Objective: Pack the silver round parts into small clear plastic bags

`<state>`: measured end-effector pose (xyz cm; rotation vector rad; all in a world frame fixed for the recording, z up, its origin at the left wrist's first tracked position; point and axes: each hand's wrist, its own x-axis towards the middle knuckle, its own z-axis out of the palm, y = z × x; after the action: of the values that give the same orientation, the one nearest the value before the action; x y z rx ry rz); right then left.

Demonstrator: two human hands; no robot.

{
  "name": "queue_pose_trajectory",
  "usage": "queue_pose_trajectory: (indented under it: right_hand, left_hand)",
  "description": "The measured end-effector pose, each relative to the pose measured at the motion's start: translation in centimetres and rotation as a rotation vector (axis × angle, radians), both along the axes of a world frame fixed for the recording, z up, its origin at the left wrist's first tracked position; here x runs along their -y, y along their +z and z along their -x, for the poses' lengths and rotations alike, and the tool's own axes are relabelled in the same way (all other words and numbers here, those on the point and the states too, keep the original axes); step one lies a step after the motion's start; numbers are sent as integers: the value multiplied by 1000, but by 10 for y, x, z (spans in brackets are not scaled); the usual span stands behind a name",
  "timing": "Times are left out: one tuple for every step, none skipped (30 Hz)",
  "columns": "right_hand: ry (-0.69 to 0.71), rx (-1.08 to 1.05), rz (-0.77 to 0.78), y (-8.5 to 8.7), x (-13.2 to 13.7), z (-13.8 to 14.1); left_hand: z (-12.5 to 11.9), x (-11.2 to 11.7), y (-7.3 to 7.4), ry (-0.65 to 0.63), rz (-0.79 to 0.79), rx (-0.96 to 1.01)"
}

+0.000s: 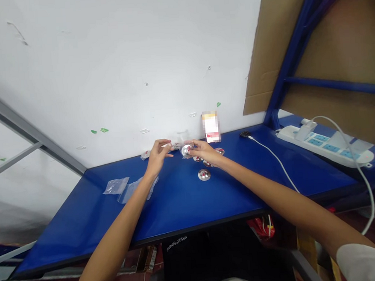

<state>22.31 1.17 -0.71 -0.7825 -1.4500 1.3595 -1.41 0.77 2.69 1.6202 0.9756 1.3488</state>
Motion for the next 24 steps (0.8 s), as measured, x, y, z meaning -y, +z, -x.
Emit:
queue_pose_trajectory:
  right_hand:
    - [12, 23, -2, 0, 2, 1]
    - [23, 41, -11, 0, 3, 2]
    - [30, 46, -23, 1, 5, 3]
    - [35, 43, -32, 1, 7, 5]
    - [36, 34, -32, 1, 8, 6]
    - [34, 25, -26, 2, 10, 8]
    - [33, 19, -17, 2, 11, 9]
    - [33, 17, -14, 3, 12, 10]
    - [32, 18, -20, 4, 12, 10]
    - [26, 21, -33, 5, 12, 10]
    - [13, 26, -49, 5, 12, 10]
    - [-7, 35, -66, 6, 12, 9]
    - [-31, 43, -79, 6, 12, 8]
    - [-50, 50, -90, 5, 11, 7]
    - [-59, 55, -101, 5, 10, 6]
    - [-58, 62, -112, 4, 10, 5]
    - [-54, 71, -127, 2, 9, 5]
    - [-50, 85, -143, 1, 8, 4]
    - [-49, 103, -162, 1, 8, 4]
    - [-51, 122, -183, 0, 8, 5]
    - [-56, 135, -207, 0, 8, 5]
    - [-57, 141, -234, 0, 8, 6]
    - [-52, 139, -259, 1, 9, 7]
    - [-45, 134, -281, 1, 9, 8]
  left_hand:
    - [-3, 1, -2, -51, 38, -31]
    - [-5, 2, -3, -99, 55, -65]
    - [-8, 4, -3, -141, 49, -105]
    - [-10, 6, -4, -170, 25, -147]
    - [-12, 8, -4, -176, -7, -183]
    - [-14, 9, -3, -162, -34, -207]
    - [-15, 10, -3, -135, -51, -220]
    - [-15, 11, -3, -98, -60, -218]
    - [-15, 11, -3, -63, -63, -205]
    - [-15, 11, -2, -35, -61, -182]
    - [-14, 10, -2, -20, -56, -157]
    - [-14, 9, -2, -14, -48, -135]
    - [-14, 9, -2, -9, -40, -117]
    - [-13, 10, -2, 2, -38, -111]
    - [-13, 11, -1, 26, -56, -122]
    - [-13, 13, 0, 69, -103, -155]
    - [-13, 16, 2, 130, -182, -206]
    - [-13, 19, 4, 195, -287, -275]
    - [-13, 23, 6, 246, -402, -357]
    - [-13, 25, 8, 270, -507, -444]
    - [-13, 28, 10, 261, -586, -524]
    - [-14, 29, 11, 224, -632, -589]
    - [-14, 29, 12, 176, -649, -630]
    - [-13, 28, 12, 134, -640, -650]
